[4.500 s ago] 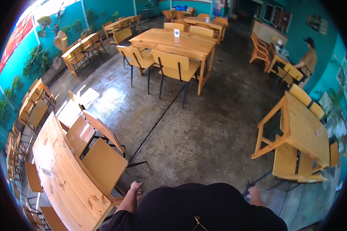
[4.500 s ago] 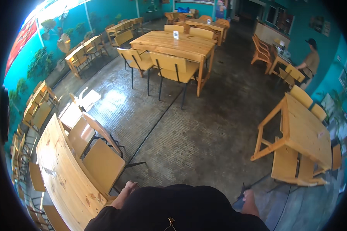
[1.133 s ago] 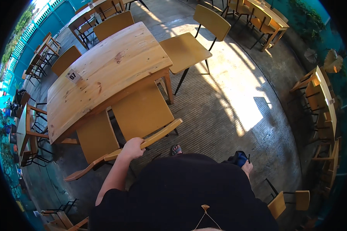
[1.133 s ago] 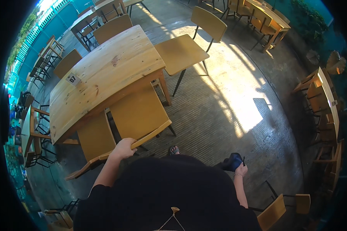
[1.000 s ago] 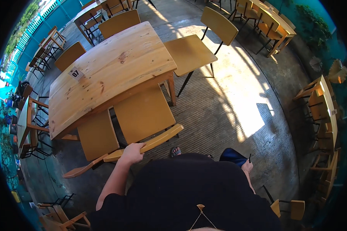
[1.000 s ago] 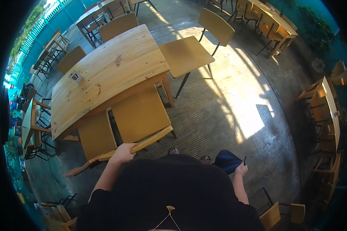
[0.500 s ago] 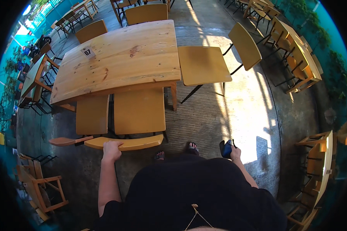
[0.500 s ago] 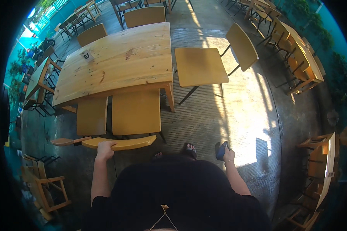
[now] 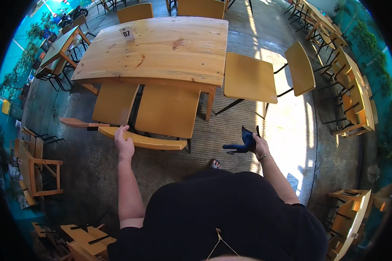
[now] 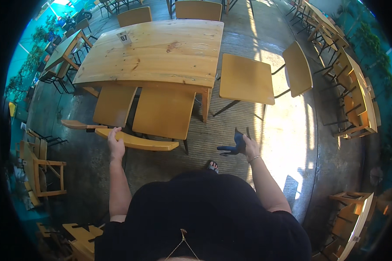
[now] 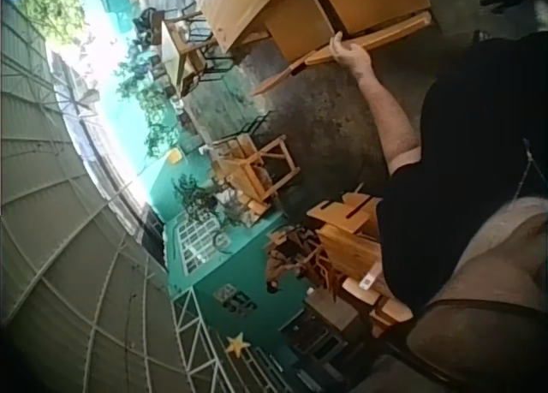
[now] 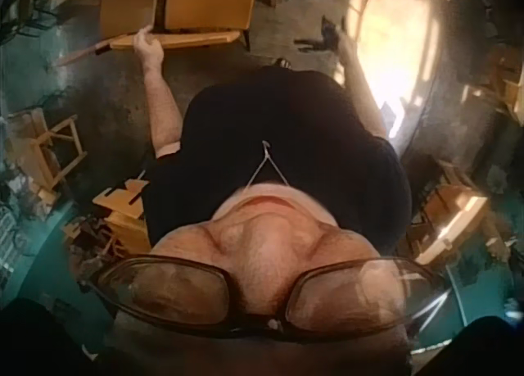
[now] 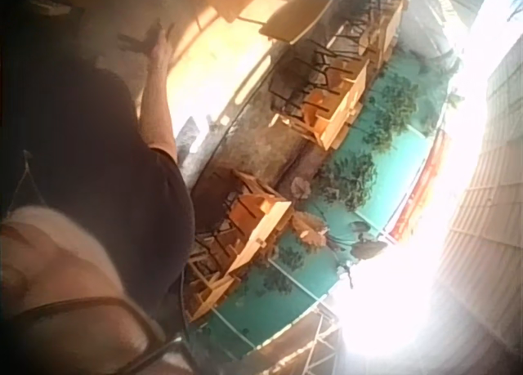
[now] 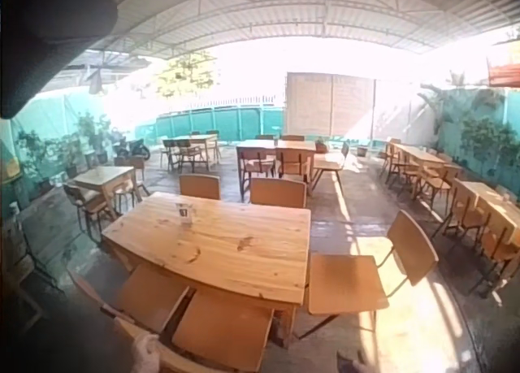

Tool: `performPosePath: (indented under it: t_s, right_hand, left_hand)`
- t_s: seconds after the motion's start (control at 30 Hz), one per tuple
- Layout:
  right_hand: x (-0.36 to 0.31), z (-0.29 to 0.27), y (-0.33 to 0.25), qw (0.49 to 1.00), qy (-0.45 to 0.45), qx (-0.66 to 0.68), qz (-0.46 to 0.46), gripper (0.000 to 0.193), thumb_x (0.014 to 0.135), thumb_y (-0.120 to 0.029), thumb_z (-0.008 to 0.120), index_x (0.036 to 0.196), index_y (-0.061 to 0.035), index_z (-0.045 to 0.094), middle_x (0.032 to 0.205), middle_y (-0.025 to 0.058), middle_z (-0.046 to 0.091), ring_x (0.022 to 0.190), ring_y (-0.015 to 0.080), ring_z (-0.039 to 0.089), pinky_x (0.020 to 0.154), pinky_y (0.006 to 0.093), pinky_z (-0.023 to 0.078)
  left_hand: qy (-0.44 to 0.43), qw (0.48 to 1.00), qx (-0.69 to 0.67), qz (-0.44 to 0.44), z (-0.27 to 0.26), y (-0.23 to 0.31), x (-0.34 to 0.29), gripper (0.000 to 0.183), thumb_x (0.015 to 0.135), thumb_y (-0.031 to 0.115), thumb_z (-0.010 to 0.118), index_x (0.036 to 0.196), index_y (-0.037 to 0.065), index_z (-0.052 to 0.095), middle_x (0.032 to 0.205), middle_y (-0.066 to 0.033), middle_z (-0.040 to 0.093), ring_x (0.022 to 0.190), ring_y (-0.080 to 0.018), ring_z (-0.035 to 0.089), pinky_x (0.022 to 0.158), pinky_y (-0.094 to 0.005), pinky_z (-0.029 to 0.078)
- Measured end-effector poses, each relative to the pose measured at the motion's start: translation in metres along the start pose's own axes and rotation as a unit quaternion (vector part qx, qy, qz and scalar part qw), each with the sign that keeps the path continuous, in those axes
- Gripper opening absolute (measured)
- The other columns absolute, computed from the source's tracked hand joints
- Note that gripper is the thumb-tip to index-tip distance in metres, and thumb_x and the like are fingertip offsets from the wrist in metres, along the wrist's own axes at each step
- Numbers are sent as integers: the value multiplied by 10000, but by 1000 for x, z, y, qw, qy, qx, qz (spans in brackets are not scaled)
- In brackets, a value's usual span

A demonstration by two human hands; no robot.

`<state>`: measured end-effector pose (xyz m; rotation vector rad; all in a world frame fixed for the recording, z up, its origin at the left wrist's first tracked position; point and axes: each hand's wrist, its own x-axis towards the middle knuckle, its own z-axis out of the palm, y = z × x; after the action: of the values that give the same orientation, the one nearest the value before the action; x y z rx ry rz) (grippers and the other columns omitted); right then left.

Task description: The person wipes the seats and backrests of several wooden chairs using a dark cloth. They move from one chair to another, cleaning the surfaces thoroughly. The person also wipes the surface of a wooden table. The task is performed in a room with multiple tables and chairs.

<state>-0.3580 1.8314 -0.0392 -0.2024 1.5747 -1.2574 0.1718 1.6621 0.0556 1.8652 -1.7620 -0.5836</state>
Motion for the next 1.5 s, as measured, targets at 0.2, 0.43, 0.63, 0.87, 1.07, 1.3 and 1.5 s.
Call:
performPosePath:
  t_s: [0.2,0.43,0.63,0.87,1.07,1.3,1.5]
  right_hand:
    - [26,60,-46,988,-86,-123,-43,378,956,-373,581,1105,-29,631,905,68,666,759,189,655,685,369,570]
    - [40,193,-129,871,-328,-296,-214,339,873,-142,584,1172,9,635,887,36,616,806,147,596,718,258,495]
    - [52,282,-119,571,-491,-542,-373,391,784,-211,616,1132,-49,693,1079,177,625,999,349,602,919,405,485]
    - [188,306,7,473,-490,-704,-199,515,873,-320,544,1301,-34,565,1302,245,534,1260,427,461,1069,458,373]
    - [260,369,70,507,-324,-719,-348,662,952,-420,455,1527,-149,273,1588,202,156,1459,437,129,1185,524,160]
    - [295,372,125,387,-416,-684,-456,679,928,-523,483,1506,-198,335,1604,137,171,1477,406,78,1176,575,124]
    - [369,468,84,544,-135,-778,-283,619,991,-473,387,1509,-142,316,1568,173,259,1450,359,227,1170,510,218]
  left_hand:
    - [189,963,43,-188,43,-9,20,799,817,285,666,1371,-154,293,1481,-381,199,1413,-461,218,1163,-436,250]
    - [189,924,80,-322,54,32,29,917,829,275,633,1457,-122,97,1530,-362,-27,1416,-459,224,1132,-426,338]
    - [243,905,89,-336,54,32,31,927,835,268,665,1455,-102,84,1513,-351,115,1385,-444,305,1109,-434,379]
    - [268,909,108,-299,62,23,25,886,812,167,706,1459,-69,149,1431,-316,307,1310,-434,384,1091,-447,366]
    - [249,908,142,-306,57,33,28,841,795,109,695,1445,-58,189,1392,-309,354,1277,-440,402,1094,-470,337]
    - [217,909,147,-326,55,44,42,808,806,69,681,1446,-54,202,1388,-296,372,1308,-425,386,1107,-461,304]
    - [203,896,150,-364,57,48,47,847,798,38,687,1460,-48,165,1396,-290,369,1317,-409,385,1102,-462,303]
